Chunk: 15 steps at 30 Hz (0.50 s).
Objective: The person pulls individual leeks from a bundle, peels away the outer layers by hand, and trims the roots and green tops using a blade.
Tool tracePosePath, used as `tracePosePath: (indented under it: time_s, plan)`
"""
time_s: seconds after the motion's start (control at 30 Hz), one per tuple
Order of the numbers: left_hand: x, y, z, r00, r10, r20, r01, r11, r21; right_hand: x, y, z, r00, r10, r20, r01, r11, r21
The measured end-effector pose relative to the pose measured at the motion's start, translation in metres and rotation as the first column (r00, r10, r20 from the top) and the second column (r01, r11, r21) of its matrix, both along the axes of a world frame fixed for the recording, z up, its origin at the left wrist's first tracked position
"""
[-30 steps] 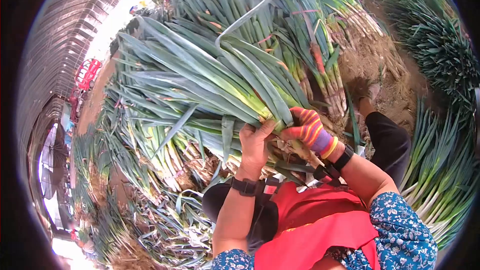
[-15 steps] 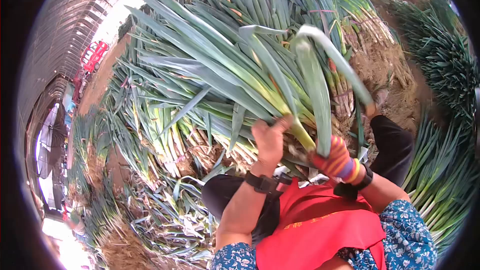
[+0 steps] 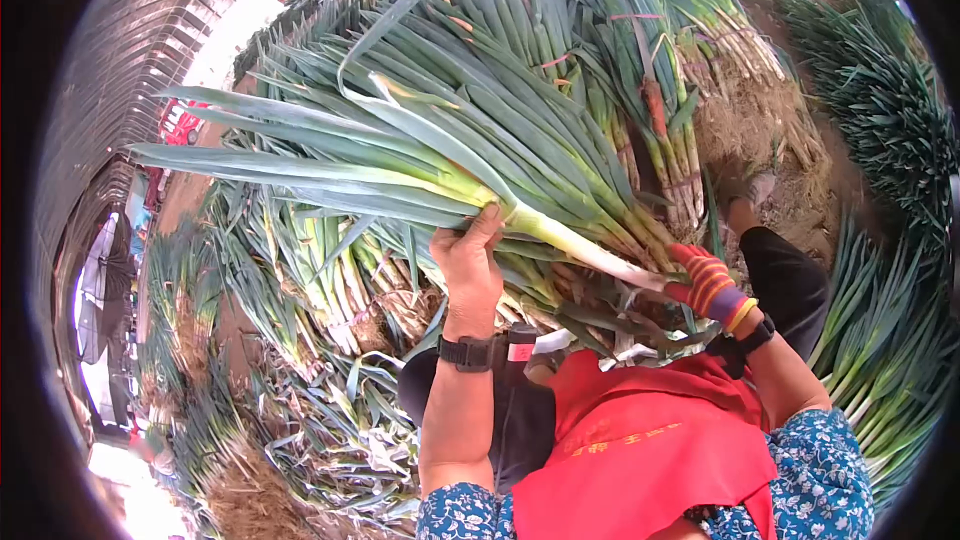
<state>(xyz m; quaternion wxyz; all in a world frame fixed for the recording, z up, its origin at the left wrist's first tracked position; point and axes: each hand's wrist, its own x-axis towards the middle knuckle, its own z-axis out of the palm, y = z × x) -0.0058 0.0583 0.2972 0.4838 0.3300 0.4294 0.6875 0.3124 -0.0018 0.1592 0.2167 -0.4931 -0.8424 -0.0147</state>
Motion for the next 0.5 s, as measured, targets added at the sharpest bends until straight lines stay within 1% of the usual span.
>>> tracePosePath:
  time_s: [0.03,0.07,0.1,0.13,0.17,0.2,0.27,0.3,0.33,0.4,0.43,0.47,0.5]
  plan:
    - [-0.001,-0.001,0.000,1.000,-0.016,-0.001,0.016,1.000,-0.017,-0.017,0.003,0.012,1.000,-0.005,-0.007,0.005,1.000,0.010]
    - [0.002,-0.001,0.003,1.000,-0.022,-0.006,0.022,1.000,-0.004,-0.031,0.006,0.023,0.971,0.045,-0.237,-0.050,0.999,-0.017]
    - [0.006,-0.002,0.004,0.996,-0.064,0.055,0.065,0.998,-0.013,-0.042,0.008,0.031,0.888,0.087,-0.452,-0.113,0.993,-0.030]
    - [0.008,-0.003,0.004,0.987,-0.106,0.117,0.109,0.994,-0.022,-0.050,0.006,0.032,0.889,0.086,-0.451,-0.108,0.994,-0.022]
    - [0.005,-0.002,-0.003,0.978,-0.187,0.090,0.184,0.982,0.036,-0.057,-0.001,0.031,0.825,-0.090,-0.558,-0.176,0.897,-0.405]
    - [0.006,-0.003,-0.003,0.977,-0.192,0.092,0.189,0.981,0.039,-0.063,-0.009,0.029,0.761,-0.296,-0.577,-0.281,0.651,-0.705]
    - [0.005,-0.007,-0.001,0.940,-0.288,0.183,0.269,0.955,0.121,-0.076,-0.022,0.026,0.562,-0.454,-0.691,-0.499,0.480,-0.721]
    - [0.007,-0.009,0.001,0.931,-0.253,0.264,0.245,0.968,0.063,-0.081,-0.026,0.044,0.512,-0.519,-0.685,-0.577,0.383,-0.722]
    - [0.008,-0.009,-0.001,0.931,-0.256,0.261,0.249,0.967,0.062,-0.084,-0.027,0.048,0.507,-0.522,-0.686,-0.578,0.385,-0.720]
    - [0.011,-0.005,-0.007,0.887,-0.214,0.409,0.240,0.971,-0.014,-0.085,-0.029,0.052,0.458,-0.562,-0.689,-0.695,0.258,-0.671]
    - [0.010,-0.003,-0.004,0.868,-0.282,0.409,0.303,0.953,0.015,-0.084,-0.030,0.055,0.431,-0.573,-0.697,-0.700,0.276,-0.659]
    - [0.008,-0.001,-0.006,0.865,-0.284,0.414,0.307,0.952,0.012,-0.084,-0.030,0.058,0.432,-0.578,-0.693,-0.696,0.276,-0.663]
    - [0.006,0.003,-0.009,0.910,-0.314,0.271,0.340,0.939,-0.055,-0.083,-0.030,0.063,0.391,-0.568,-0.724,-0.695,0.333,-0.637]
